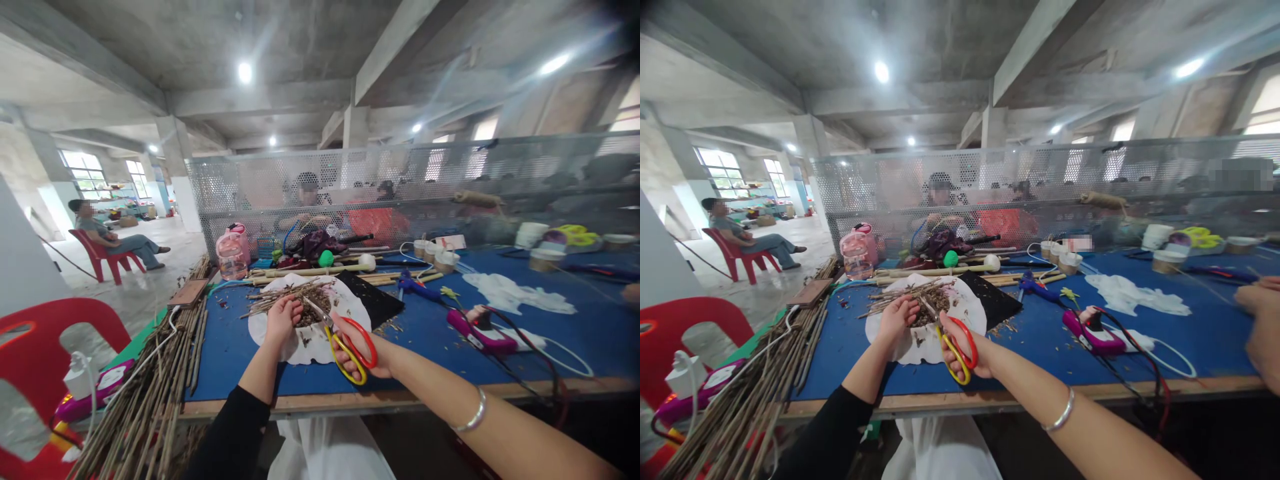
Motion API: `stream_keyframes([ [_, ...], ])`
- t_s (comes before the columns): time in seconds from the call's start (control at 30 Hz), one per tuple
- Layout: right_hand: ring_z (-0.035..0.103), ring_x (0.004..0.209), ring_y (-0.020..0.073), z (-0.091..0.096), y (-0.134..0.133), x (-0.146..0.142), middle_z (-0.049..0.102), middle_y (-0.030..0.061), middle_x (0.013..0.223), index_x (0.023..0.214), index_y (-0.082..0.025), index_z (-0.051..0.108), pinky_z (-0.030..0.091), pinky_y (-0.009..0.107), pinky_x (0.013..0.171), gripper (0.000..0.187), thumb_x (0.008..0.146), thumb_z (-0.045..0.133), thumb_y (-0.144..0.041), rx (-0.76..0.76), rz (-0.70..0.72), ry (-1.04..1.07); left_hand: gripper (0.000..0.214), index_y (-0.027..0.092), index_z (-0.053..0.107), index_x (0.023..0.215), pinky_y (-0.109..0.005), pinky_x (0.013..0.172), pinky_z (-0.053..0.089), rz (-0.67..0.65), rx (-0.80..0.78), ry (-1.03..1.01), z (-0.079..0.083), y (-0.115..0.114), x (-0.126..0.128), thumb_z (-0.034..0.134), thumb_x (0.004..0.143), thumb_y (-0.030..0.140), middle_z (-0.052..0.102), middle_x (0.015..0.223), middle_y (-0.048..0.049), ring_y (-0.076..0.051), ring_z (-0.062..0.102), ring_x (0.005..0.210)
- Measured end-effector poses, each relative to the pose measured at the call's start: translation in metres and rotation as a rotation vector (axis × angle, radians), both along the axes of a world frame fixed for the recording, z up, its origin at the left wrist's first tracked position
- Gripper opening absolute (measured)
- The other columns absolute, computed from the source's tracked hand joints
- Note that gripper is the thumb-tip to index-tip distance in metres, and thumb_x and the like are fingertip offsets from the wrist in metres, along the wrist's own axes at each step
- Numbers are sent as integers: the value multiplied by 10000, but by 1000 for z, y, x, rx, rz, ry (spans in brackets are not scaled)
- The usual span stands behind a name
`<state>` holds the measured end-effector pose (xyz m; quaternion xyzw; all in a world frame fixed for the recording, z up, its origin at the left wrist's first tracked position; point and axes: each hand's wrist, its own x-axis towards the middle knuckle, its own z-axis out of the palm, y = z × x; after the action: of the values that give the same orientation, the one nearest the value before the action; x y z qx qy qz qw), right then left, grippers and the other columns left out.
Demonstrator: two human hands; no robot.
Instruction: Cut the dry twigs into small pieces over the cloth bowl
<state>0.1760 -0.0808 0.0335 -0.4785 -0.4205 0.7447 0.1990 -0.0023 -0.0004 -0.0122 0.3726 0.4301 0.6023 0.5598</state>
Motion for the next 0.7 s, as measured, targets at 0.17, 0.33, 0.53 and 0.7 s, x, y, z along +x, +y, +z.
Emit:
stream_keyframes([
  [0.17, 313, 344, 53, -1, -2, -2, 357, -65, 471, 650, -188, 388, 288, 161, 316, 633, 708, 250, -803, -24, -17, -17, 274, 121, 571, 891, -168, 407, 329, 10, 29, 191, 0, -5, -2, 506, 810, 374, 595, 631, -22, -71, 508, 457],
  [0.33, 313, 344, 54, 0, -4, -4, 350, -65, 473, 641, -185, 392, 280, 160, 311, 624, 717, 264, -791, -39, 2, -25, 238, 139, 566, 853, -169, 373, 269, 47, 60, 181, -1, -4, -3, 458, 822, 349, 490, 529, 41, -52, 394, 388],
  [0.53, 305, 341, 54, -1, -5, -7, 351, -64, 470, 637, -186, 388, 274, 161, 307, 619, 719, 270, -787, -45, -1, -43, 226, 153, 448, 1023, -157, 401, 333, 39, 89, 79, -3, 3, -2, 449, 800, 191, 640, 804, -50, -63, 534, 487],
  [0.7, 313, 348, 58, -2, -4, -8, 359, -66, 472, 657, -191, 388, 283, 163, 313, 624, 696, 280, -805, -48, -26, -48, 179, 185, 445, 941, -158, 443, 368, 85, 95, 44, -4, 5, -3, 497, 801, 283, 650, 990, -83, -102, 629, 643],
])
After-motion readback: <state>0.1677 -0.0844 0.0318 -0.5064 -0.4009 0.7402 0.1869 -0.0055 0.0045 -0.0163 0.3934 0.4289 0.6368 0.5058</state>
